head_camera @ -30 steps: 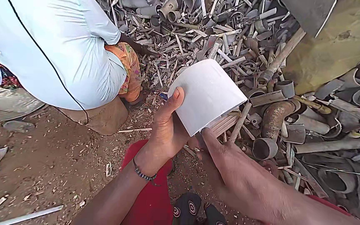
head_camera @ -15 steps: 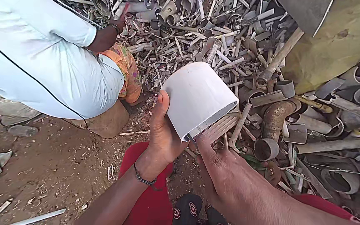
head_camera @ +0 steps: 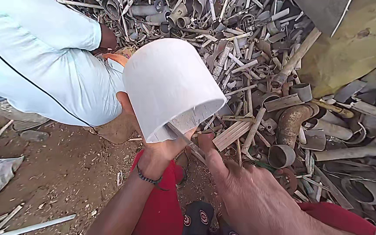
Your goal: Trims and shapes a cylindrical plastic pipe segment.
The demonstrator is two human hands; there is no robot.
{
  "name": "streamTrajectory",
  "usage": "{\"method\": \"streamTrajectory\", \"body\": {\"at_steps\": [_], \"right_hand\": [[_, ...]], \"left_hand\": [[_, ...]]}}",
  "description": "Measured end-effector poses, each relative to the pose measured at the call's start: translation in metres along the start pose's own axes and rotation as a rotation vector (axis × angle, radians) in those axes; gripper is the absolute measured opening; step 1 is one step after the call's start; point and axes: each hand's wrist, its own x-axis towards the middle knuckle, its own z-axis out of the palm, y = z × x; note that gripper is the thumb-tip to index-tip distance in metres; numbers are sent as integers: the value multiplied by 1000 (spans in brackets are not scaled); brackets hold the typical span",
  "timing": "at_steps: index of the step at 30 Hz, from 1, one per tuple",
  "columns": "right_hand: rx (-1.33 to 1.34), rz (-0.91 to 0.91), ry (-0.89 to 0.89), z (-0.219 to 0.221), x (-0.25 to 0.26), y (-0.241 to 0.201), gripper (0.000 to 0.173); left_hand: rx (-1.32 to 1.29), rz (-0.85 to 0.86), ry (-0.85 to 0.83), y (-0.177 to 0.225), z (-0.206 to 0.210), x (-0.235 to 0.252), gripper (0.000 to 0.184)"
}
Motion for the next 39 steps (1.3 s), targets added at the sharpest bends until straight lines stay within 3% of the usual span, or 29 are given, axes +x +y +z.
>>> {"method": "streamTrajectory", "body": {"at_steps": [2,6,8,14,15,18,20,23,26,29,31,35,37,39], "right_hand": [[-59,7,30,7,6,11,45],[-15,37,-94,3,7,11,65],[-2,78,-176,0,8,5,70],[147,272,-456,-11,33,7,51],[180,240,-412,-10,27,3,47],[183,87,-203,-6,2,-16,65],[127,71,-141,-3,0,-15,68],[100,169,-215,1,15,2,58],[200,233,-345,-6,23,9,42],[262,102,-156,-1,2,-9,59],[215,79,-150,2,-1,-12,66],[109,206,-309,8,27,13,50],[143,270,-435,0,37,14,52],[185,198,-316,4,24,1,49]], "left_hand": [[9,-62,98,-5,3,-3,82],[63,-70,159,-6,3,-2,97],[99,-53,166,-8,5,-2,96],[351,48,42,-32,22,6,56],[343,74,27,-30,22,10,58],[254,181,-18,-10,20,15,76],[308,264,-57,-6,19,14,73],[449,266,-87,-24,28,6,52],[420,179,-49,-34,28,4,54],[445,278,-76,-23,26,12,60],[442,349,-50,-15,27,14,63],[511,319,9,-24,31,4,55],[475,245,26,-28,30,1,55],[515,240,42,-23,29,4,53]]}}
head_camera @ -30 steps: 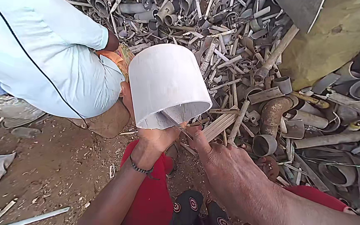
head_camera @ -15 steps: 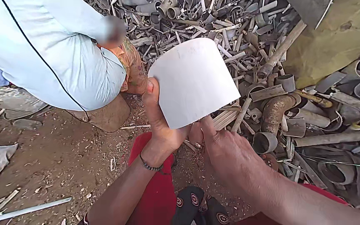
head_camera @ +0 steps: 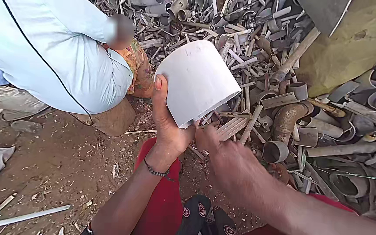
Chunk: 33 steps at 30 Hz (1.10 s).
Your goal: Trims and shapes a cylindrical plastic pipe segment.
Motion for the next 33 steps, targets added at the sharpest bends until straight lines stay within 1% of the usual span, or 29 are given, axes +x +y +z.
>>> {"method": "streamTrajectory", "body": {"at_steps": [2,4,6,7,9,10,12,14,15,16,17,19,20,21,23,25,26,27,29,31,33], "right_hand": [[-59,-92,151,14,-15,-8,58],[-151,-78,194,19,-13,-3,58],[-208,2,132,16,6,9,53],[-217,50,51,12,15,12,51],[-195,106,-100,4,24,7,51],[-167,104,-120,3,21,1,52],[-144,34,-24,14,5,-13,54],[-196,-36,127,27,-9,-19,53],[-218,-24,151,29,-8,-18,51],[-224,12,140,28,-1,-13,48],[-218,76,57,22,11,-9,44],[-197,207,-186,2,37,-2,38],[-195,225,-245,-3,44,-1,38],[-182,219,-268,-5,44,-3,40],[-150,145,-236,1,28,-14,48],[-134,97,-245,2,10,-25,64],[-140,78,-218,3,6,-24,65],[-142,84,-220,1,9,-20,61],[-160,137,-258,-3,23,-9,50],[-161,181,-294,-6,34,-4,47],[-139,158,-276,0,29,-10,47]], "left_hand": [[39,33,4,5,-6,5,48],[28,11,66,9,-8,6,49],[15,-34,119,11,-10,5,50],[20,-46,136,10,-10,5,48],[27,-43,129,10,-11,7,45],[31,-35,120,11,-11,7,45],[84,-39,188,13,-8,6,42],[118,-48,247,14,-7,6,41],[117,-47,245,15,-9,5,42],[116,-46,232,15,-10,3,43],[116,-59,224,12,-11,1,43],[116,-148,244,5,-6,-4,43],[112,-201,259,3,-4,-6,44],[110,-232,265,1,-2,-6,45],[104,-247,253,3,-6,-4,44],[112,-218,267,8,-11,0,41],[110,-195,251,10,-15,1,42],[103,-174,221,11,-17,1,43],[73,-160,167,12,-20,-1,44],[48,-170,170,12,-18,0,45],[42,-173,185,13,-18,-1,44]]}}
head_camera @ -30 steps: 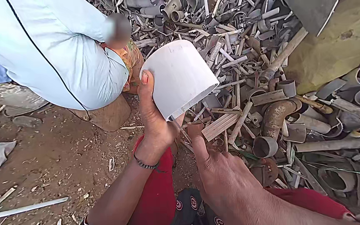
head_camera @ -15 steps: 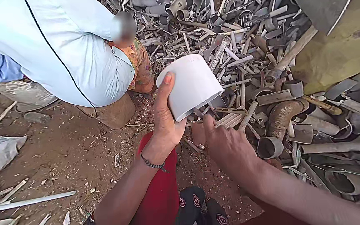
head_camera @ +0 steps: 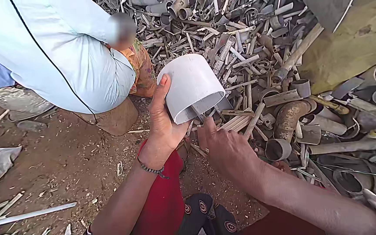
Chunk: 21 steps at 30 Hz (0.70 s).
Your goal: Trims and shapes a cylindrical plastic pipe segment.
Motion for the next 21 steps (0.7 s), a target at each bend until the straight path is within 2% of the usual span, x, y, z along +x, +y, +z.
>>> {"method": "streamTrajectory", "body": {"at_steps": [4,7,10,13,15,17,19,21], "right_hand": [[-8,-78,107,13,-24,-12,49],[-19,-1,56,4,2,3,48],[115,5,45,-11,19,17,47],[315,-224,106,-6,-6,9,39],[379,-324,114,1,-21,2,41],[291,-259,40,-1,-18,2,52],[123,-81,-110,-2,1,7,63],[82,1,-140,2,18,16,60]], "left_hand": [[81,30,92,2,1,3,39],[52,12,41,2,0,-1,39],[-42,-44,-46,0,6,-5,33],[-124,-51,-201,4,-4,0,36],[-5,7,-169,5,-5,-2,38],[124,-29,-22,5,2,-3,38],[119,-131,94,5,2,0,39],[20,-193,129,4,-5,2,39]]}}
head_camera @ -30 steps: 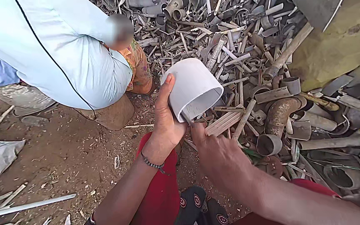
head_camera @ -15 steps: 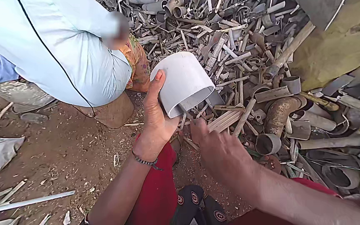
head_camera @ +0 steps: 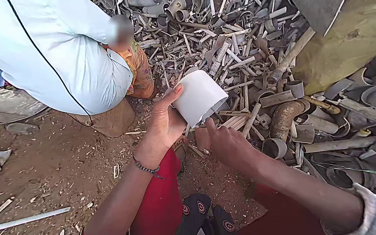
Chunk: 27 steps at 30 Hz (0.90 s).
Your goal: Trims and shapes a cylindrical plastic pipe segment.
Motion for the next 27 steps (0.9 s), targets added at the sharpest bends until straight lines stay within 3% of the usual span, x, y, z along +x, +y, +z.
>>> {"method": "streamTrajectory", "body": {"at_steps": [2,4,7,10,13,16,20,21,24,27], "right_hand": [[118,-78,59,-4,-5,3,47],[279,-229,157,-3,-23,0,36],[409,-339,180,9,-44,-10,40],[153,-168,134,9,-36,-9,58],[-118,9,231,8,-9,5,43],[-73,-12,193,1,-6,2,39],[20,-122,71,7,-34,-16,65],[-14,-123,141,11,-33,-14,63],[-177,-2,345,11,-7,6,32],[-156,36,241,-1,0,6,36]], "left_hand": [[-37,-34,-33,-1,-2,0,50],[-1,-41,-89,-4,-2,-3,43],[51,2,-144,-9,-1,-14,43],[61,85,-125,-4,1,-16,44],[45,91,-85,-2,-2,-12,39],[40,95,-83,-3,1,-12,39],[51,115,-49,-2,0,-7,39],[66,114,-41,-1,-2,-6,40],[58,101,-31,-2,-1,-8,41],[45,115,-4,-4,4,-10,38]]}}
